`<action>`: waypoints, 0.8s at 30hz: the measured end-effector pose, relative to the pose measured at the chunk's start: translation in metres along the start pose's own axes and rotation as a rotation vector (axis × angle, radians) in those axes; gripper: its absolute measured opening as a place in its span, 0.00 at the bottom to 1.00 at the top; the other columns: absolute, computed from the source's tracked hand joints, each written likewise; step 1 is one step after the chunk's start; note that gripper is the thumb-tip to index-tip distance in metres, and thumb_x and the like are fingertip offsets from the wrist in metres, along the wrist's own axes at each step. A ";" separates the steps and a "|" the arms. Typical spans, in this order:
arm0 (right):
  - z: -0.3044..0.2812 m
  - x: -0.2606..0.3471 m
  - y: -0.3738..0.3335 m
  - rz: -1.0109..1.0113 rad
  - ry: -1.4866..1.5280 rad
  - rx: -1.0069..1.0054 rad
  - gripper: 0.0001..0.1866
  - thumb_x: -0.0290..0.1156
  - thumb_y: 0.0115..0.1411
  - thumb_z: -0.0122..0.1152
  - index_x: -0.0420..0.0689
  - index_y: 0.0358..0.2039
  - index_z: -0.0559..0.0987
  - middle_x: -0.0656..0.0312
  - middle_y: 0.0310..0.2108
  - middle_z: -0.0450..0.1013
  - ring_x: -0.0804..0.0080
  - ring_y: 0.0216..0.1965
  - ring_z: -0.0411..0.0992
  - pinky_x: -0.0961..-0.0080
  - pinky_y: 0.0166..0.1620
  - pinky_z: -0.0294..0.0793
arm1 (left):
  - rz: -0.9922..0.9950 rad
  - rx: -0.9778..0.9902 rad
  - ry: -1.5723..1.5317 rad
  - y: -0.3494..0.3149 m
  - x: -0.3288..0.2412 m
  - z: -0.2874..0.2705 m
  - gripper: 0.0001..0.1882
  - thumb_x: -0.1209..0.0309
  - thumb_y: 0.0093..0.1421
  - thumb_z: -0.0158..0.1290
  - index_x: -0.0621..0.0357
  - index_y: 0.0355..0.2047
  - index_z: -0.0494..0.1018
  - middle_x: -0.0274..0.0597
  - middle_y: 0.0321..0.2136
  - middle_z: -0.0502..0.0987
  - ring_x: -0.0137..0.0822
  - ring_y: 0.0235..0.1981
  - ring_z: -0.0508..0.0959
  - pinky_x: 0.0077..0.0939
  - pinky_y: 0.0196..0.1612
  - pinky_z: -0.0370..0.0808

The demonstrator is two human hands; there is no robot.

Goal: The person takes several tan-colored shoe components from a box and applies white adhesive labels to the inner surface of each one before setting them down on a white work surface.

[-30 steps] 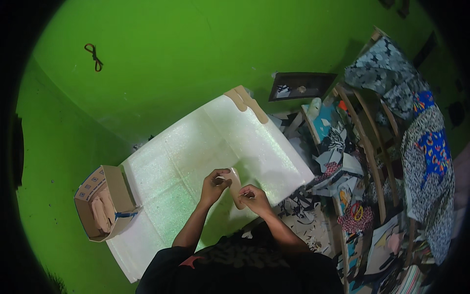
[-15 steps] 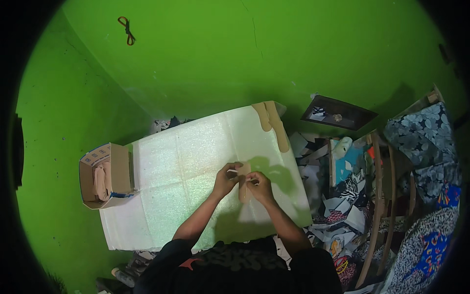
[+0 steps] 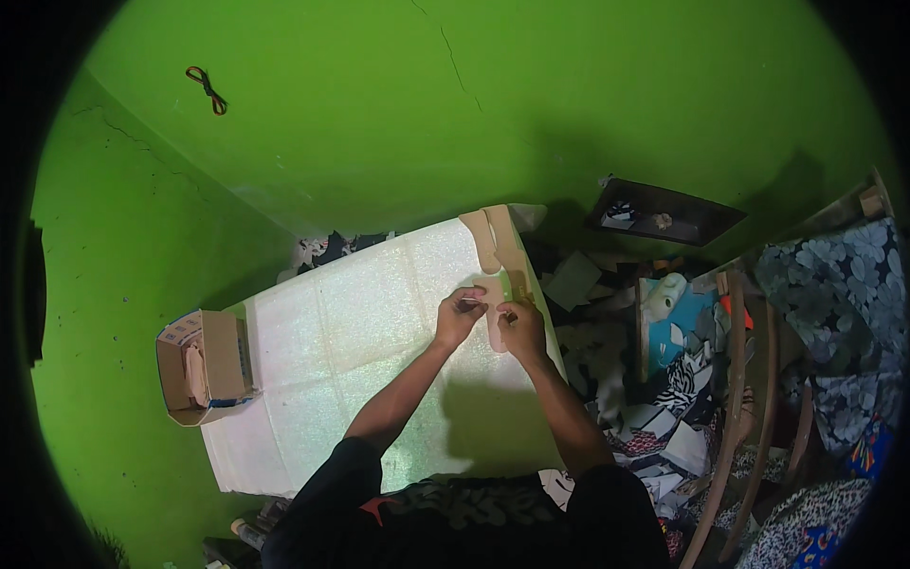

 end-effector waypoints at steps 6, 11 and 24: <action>-0.002 -0.015 0.037 -0.141 -0.178 -0.039 0.10 0.17 0.43 0.60 0.40 0.29 0.77 0.56 0.26 0.70 0.62 0.26 0.72 0.73 0.32 0.71 | -0.007 -0.024 0.154 0.037 0.000 0.014 0.13 0.80 0.49 0.58 0.65 0.38 0.73 0.42 0.34 0.76 0.30 0.32 0.77 0.21 0.37 0.74; 0.013 -0.011 0.055 -0.159 -0.189 -0.011 0.11 0.15 0.41 0.59 0.39 0.29 0.75 0.54 0.27 0.70 0.59 0.28 0.72 0.70 0.33 0.72 | 0.042 -0.090 0.208 0.055 0.011 0.002 0.13 0.80 0.48 0.58 0.65 0.37 0.74 0.43 0.33 0.76 0.30 0.31 0.78 0.21 0.36 0.75; 0.018 -0.014 0.062 -0.174 -0.211 -0.030 0.10 0.17 0.43 0.58 0.39 0.29 0.73 0.52 0.29 0.69 0.53 0.32 0.71 0.65 0.36 0.71 | 0.069 -0.122 0.202 0.063 0.021 0.000 0.13 0.78 0.48 0.58 0.68 0.36 0.74 0.45 0.33 0.76 0.32 0.33 0.77 0.23 0.39 0.75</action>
Point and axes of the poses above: each hand's wrist, its own y-axis towards the middle knuckle, its own z-axis out of the palm, x = y × z, the point moved 9 cm from there along y, towards the middle knuckle
